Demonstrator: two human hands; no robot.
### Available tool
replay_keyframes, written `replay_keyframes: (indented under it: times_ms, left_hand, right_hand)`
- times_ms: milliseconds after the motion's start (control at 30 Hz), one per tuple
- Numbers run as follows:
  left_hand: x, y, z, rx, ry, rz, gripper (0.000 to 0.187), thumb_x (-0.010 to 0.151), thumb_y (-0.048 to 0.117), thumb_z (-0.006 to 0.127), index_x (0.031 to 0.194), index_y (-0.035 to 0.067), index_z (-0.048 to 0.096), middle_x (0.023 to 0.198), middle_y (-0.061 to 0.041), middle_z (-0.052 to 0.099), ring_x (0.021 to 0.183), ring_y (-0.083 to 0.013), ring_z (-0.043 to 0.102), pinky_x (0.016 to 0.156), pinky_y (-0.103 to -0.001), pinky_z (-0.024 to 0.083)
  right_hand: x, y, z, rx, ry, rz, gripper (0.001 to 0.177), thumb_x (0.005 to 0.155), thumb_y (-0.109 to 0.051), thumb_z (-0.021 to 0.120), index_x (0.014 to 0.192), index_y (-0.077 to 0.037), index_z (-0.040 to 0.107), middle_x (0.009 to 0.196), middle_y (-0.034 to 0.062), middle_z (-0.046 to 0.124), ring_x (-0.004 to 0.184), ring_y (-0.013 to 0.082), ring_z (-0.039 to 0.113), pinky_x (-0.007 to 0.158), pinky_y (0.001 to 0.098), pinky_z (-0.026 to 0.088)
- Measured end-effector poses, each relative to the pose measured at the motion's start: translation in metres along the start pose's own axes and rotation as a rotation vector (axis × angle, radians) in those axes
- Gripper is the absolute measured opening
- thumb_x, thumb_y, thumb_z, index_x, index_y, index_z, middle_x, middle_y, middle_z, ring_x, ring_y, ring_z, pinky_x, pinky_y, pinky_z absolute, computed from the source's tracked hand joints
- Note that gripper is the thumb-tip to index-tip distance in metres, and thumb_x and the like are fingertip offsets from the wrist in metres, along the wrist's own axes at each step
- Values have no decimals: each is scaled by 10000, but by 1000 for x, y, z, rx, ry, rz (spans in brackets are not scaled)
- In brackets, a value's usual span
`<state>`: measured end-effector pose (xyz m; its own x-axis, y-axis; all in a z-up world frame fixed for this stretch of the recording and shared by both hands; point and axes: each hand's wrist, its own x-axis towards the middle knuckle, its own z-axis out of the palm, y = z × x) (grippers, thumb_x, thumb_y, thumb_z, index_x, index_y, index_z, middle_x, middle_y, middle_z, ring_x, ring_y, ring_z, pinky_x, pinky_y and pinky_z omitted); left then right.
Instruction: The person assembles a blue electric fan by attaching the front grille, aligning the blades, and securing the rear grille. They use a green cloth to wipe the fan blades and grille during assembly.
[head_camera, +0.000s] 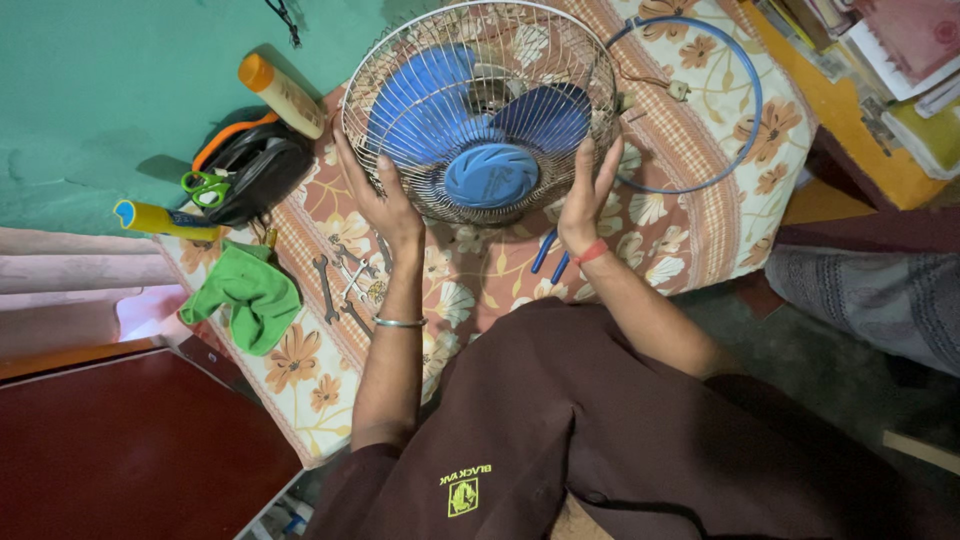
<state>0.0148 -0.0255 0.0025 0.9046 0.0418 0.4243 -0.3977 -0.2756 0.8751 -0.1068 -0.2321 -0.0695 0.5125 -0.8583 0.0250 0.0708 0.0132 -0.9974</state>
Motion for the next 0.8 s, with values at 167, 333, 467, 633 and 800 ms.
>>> replay_keyframes:
  times_ms: [167, 333, 467, 633, 800]
  left_hand:
    - [-4, -1, -3, -14, -5, -23, 689, 1093, 415, 499, 1640, 42, 307, 1714, -189, 323, 1621, -347, 285, 1343, -470, 203]
    - [-12, -7, -9, 1, 3, -29, 706, 1094, 422, 486, 1655, 45, 281, 1734, -192, 300, 1642, -351, 249, 1356, -483, 172]
    - [-21, -21, -17, -46, 23, -57, 724, 1084, 412, 486, 1666, 46, 257, 1740, -188, 263, 1629, -353, 253, 1345, -498, 187]
    - [-48, -40, -34, -63, 69, -181, 752, 1068, 451, 496, 1641, 20, 271, 1717, -193, 277, 1598, -375, 268, 1292, -517, 244]
    - [-85, -52, -49, -35, 72, -279, 768, 1070, 489, 493, 1621, 2, 274, 1686, -222, 296, 1568, -374, 312, 1272, -510, 286]
  right_hand:
    - [-1, -2, -1, 105, -4, -2, 976, 1038, -644, 476, 1640, 36, 116, 1729, 221, 127, 1608, 315, 147, 1306, 439, 160]
    - [3, 7, -8, 133, -48, -105, 908, 1056, -630, 449, 1652, -13, 151, 1715, 210, 177, 1594, 314, 187, 1308, 455, 167]
    - [24, 42, -29, 243, 47, -130, 767, 1091, -532, 504, 1603, 13, 335, 1640, 234, 359, 1537, 319, 331, 1285, 479, 257]
    - [59, 98, -98, -676, 17, -234, 733, 875, -131, 587, 1588, -82, 423, 1542, 153, 521, 1473, 291, 512, 1287, 411, 374]
    - [67, 128, -154, -1194, -257, -483, 614, 807, -133, 767, 1350, 58, 551, 1469, 261, 516, 1356, 397, 466, 1145, 504, 332]
